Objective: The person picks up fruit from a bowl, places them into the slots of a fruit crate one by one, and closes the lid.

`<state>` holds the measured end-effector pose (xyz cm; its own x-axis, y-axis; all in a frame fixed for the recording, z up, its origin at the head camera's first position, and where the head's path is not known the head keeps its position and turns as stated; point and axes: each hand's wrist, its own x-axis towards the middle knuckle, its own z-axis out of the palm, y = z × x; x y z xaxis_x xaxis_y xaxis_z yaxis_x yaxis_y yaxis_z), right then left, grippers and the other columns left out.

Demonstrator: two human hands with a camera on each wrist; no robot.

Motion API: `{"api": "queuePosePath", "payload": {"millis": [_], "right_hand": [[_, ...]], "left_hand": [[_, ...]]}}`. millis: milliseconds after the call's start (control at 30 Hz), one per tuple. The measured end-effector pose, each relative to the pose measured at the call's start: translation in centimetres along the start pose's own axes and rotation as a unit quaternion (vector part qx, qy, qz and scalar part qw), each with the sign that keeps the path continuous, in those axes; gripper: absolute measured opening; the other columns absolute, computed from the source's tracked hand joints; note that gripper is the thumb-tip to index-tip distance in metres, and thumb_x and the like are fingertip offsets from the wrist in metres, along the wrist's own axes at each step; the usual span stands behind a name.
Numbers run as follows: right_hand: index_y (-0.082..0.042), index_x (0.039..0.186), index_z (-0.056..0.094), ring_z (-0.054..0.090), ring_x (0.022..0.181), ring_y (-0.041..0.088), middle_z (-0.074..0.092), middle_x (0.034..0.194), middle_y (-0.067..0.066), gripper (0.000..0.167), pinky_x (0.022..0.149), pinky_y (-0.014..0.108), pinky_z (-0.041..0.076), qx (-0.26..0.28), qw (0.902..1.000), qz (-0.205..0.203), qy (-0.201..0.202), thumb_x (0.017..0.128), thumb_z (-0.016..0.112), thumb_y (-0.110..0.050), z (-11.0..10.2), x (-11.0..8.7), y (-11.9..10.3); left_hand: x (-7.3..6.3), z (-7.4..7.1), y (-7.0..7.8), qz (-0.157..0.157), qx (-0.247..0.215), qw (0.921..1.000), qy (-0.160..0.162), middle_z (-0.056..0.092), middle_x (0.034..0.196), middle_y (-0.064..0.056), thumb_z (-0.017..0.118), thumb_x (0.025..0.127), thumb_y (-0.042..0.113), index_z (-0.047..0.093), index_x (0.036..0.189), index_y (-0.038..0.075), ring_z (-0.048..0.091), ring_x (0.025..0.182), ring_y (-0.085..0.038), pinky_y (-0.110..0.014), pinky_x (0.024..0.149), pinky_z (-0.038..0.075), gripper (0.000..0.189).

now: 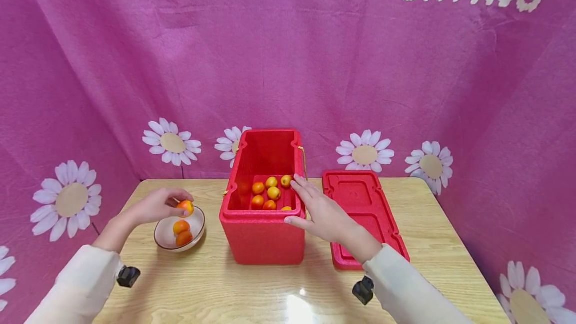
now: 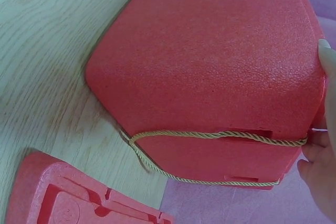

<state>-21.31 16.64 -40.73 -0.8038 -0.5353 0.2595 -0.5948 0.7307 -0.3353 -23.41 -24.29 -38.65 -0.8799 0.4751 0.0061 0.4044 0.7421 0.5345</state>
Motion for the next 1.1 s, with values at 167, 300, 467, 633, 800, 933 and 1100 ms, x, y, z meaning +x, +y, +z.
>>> {"api": "queuePosePath", "payload": {"millis": [167,300,467,633,800,933,1100], "right_hand": [[-0.008,0.15,0.03,0.031,0.145,0.03,0.028,0.159,0.008,0.087,0.11,0.048,0.04,0.006,1.0,0.001,-0.001,0.085,0.065,-0.053,0.0,0.0,0.1],[-0.01,0.151,0.028,0.03,0.146,0.028,0.026,0.16,0.006,0.088,0.11,0.048,0.041,0.011,0.9998,0.011,-0.01,0.085,0.065,-0.053,0.0,0.0,0.1],[-0.009,0.151,0.028,0.031,0.146,0.028,0.026,0.16,0.006,0.087,0.111,0.047,0.04,0.012,0.9998,0.01,-0.011,0.085,0.064,-0.053,0.0,-0.1,0.0],[-0.01,0.151,0.028,0.032,0.145,0.027,0.026,0.16,0.006,0.087,0.111,0.047,0.04,0.011,0.9999,0.006,-0.007,0.085,0.064,-0.054,0.1,-0.1,0.1],[-0.011,0.151,0.028,0.032,0.145,0.028,0.026,0.16,0.006,0.086,0.111,0.048,0.039,0.014,0.9999,0.006,-0.005,0.085,0.064,-0.054,0.1,-0.1,0.0],[-0.012,0.152,0.027,0.03,0.146,0.026,0.024,0.161,0.004,0.086,0.112,0.047,0.038,0.017,0.9997,0.013,-0.01,0.085,0.064,-0.053,0.1,-0.1,0.1],[-0.011,0.152,0.027,0.03,0.146,0.027,0.023,0.161,0.004,0.087,0.111,0.047,0.039,0.019,0.9997,0.014,-0.009,0.085,0.064,-0.053,0.0,-0.1,0.0]], "left_hand": [[0.2,-0.7,0.9,0.014,-0.007,0.9999,0.001,0.069,0.093,-0.013,0.071,0.082,0.008,0.064,0.107,-0.004,0.065,0.086,-0.023,-0.042,0.083,0.056,0.028],[0.4,-1.3,1.5,0.013,-0.01,0.9999,0.001,0.068,0.096,-0.016,0.07,0.083,0.006,0.063,0.107,-0.005,0.064,0.085,-0.022,-0.04,0.083,0.055,0.028],[0.6,-1.6,1.9,-0.001,0.008,1.0,-0.003,0.068,0.098,-0.015,0.069,0.084,0.007,0.064,0.108,-0.002,0.065,0.086,-0.023,-0.04,0.083,0.055,0.027],[0.6,-1.8,2.2,0.009,0.016,0.9998,0.004,0.069,0.093,-0.011,0.07,0.082,0.007,0.065,0.107,-0.002,0.063,0.083,-0.018,-0.031,0.077,0.052,0.026],[0.7,-2.1,2.6,0.023,0.019,0.9995,0.011,0.069,0.087,-0.008,0.071,0.081,0.007,0.065,0.103,-0.001,0.058,0.078,-0.015,-0.024,0.07,0.048,0.024],[0.8,-2.3,2.6,0.024,0.033,0.9991,0.013,0.069,0.086,-0.006,0.07,0.082,0.008,0.066,0.102,0.001,0.059,0.079,-0.015,-0.025,0.071,0.049,0.022],[1.0,-2.7,2.9,0.02,0.044,0.9988,0.009,0.069,0.087,-0.006,0.069,0.082,0.008,0.066,0.104,0.0,0.06,0.081,-0.016,-0.028,0.074,0.05,0.023]]}}
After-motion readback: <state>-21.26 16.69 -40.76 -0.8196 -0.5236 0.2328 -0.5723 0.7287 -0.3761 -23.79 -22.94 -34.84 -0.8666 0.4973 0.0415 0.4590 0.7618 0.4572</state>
